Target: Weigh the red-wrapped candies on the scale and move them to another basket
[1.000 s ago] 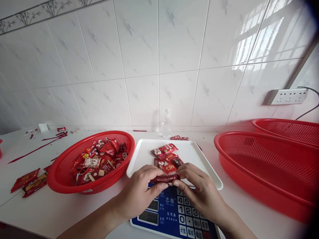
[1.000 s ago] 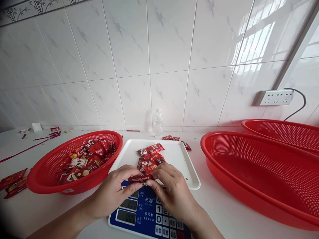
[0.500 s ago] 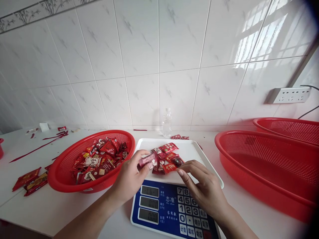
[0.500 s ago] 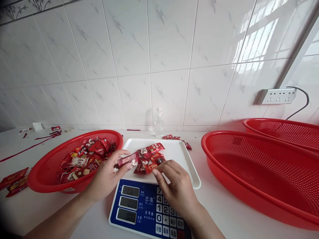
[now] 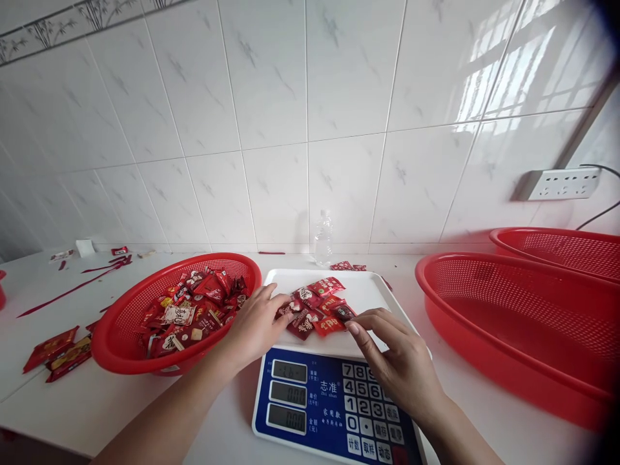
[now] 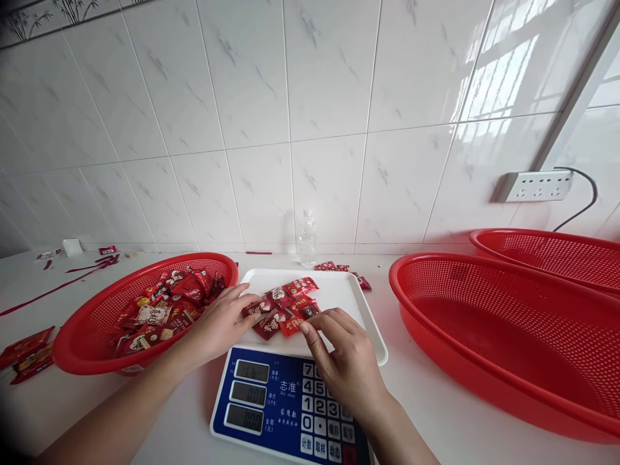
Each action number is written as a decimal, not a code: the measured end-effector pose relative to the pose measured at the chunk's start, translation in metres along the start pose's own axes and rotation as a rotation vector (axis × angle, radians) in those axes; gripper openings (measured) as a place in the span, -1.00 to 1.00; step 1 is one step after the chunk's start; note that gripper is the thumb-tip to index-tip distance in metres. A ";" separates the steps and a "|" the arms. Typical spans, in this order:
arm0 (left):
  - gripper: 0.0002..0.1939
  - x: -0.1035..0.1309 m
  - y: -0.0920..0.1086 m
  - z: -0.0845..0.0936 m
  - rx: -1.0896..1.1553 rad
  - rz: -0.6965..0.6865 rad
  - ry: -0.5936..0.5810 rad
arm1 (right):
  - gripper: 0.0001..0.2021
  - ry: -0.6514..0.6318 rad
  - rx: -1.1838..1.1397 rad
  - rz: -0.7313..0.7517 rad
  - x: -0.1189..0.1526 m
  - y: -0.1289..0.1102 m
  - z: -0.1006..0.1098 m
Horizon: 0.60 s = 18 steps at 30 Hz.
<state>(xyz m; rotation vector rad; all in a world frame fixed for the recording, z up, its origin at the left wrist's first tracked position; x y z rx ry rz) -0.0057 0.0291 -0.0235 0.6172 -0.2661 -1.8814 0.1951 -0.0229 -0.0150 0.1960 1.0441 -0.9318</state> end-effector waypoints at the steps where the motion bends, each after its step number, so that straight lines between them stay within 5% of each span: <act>1: -0.68 0.000 -0.001 -0.002 -0.021 0.007 -0.015 | -0.78 0.006 0.002 0.001 0.000 0.000 0.000; 7: -0.70 0.001 0.005 -0.009 0.060 -0.034 -0.048 | -0.71 0.010 0.118 -0.094 0.000 0.011 -0.001; 18: -0.74 -0.002 0.013 -0.020 0.290 -0.128 -0.076 | -0.58 -0.251 0.355 -0.150 0.004 0.029 -0.022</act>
Point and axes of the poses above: each hand's wrist, its own x-axis away from the middle knuckle, its own z-axis out of the back of the hand, y = z × x, the point moved 6 cm from there along -x, towards the middle knuckle, and after that the axes turned 14 degrees about x, right-handed, at the moved point
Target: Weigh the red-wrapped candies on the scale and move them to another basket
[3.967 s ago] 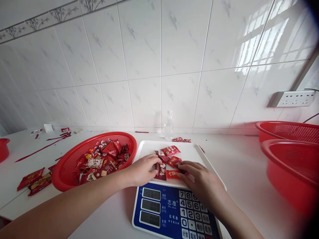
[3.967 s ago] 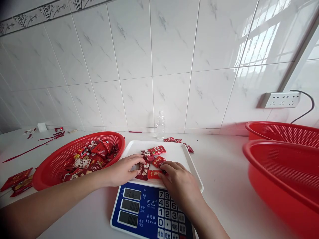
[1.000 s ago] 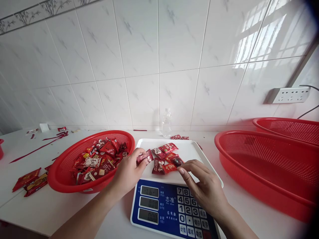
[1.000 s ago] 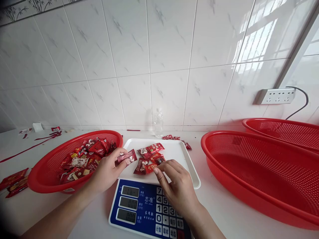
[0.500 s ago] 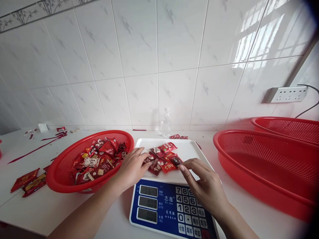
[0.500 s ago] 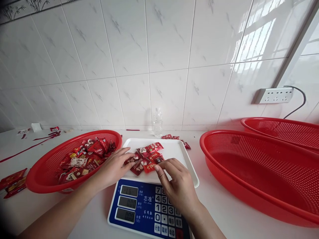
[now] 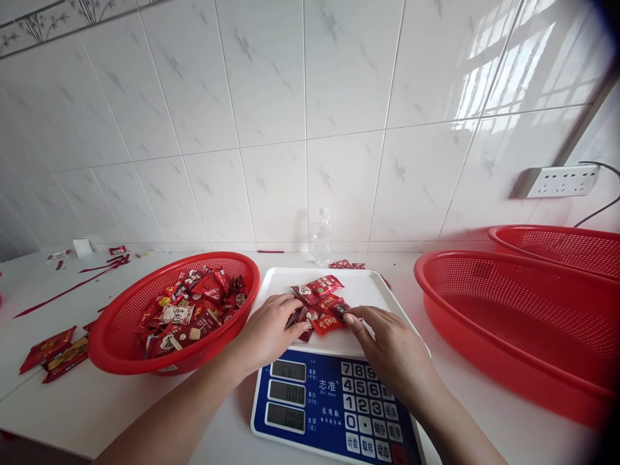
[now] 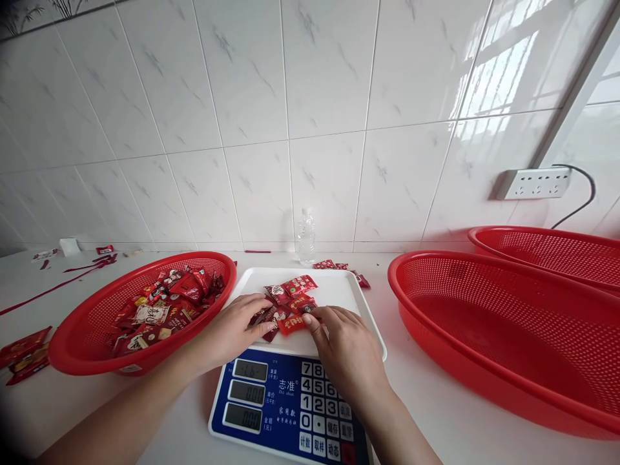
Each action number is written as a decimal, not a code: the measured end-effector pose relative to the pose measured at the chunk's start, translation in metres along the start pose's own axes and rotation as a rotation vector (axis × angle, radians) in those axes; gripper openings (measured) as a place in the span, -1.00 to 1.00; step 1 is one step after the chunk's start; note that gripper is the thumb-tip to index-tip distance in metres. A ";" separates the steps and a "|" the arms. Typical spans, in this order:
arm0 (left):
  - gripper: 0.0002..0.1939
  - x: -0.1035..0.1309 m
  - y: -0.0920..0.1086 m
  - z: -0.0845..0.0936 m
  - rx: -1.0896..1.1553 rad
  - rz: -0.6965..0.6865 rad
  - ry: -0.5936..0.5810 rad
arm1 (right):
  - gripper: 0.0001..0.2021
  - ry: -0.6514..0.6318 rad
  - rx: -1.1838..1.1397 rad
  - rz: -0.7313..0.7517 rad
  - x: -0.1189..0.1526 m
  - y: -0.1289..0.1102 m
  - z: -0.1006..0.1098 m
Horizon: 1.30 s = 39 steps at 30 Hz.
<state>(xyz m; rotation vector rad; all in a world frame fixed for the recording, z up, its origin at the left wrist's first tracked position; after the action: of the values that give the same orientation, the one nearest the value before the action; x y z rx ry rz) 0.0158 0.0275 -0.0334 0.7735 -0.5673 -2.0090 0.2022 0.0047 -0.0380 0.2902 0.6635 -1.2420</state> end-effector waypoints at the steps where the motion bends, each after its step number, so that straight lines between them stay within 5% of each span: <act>1: -0.74 0.000 -0.001 -0.001 0.008 -0.004 -0.003 | -0.58 -0.010 0.008 -0.008 0.000 0.000 0.000; 13: -0.63 0.000 0.005 -0.002 -0.013 -0.035 0.009 | -0.55 0.083 0.064 0.061 0.002 -0.001 -0.003; 20: -0.57 0.009 0.022 -0.015 -0.088 -0.095 -0.097 | -0.54 0.101 0.084 0.086 0.003 -0.002 -0.007; 39: -0.51 0.016 0.030 -0.022 -0.042 0.040 -0.253 | -0.57 0.113 0.053 0.071 0.002 0.000 -0.002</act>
<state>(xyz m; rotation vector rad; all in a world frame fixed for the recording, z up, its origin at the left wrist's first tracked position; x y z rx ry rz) 0.0420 -0.0038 -0.0339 0.4811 -0.6768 -2.0888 0.2020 0.0041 -0.0409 0.4277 0.7121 -1.1827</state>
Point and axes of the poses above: each hand's wrist, its own x-axis away from the middle knuckle, its own z-axis out of the back of the hand, y = z × x, the point moved 6 cm from there along -x, towards the middle knuckle, and after that the axes turned 14 degrees about x, right-handed, at the moved point
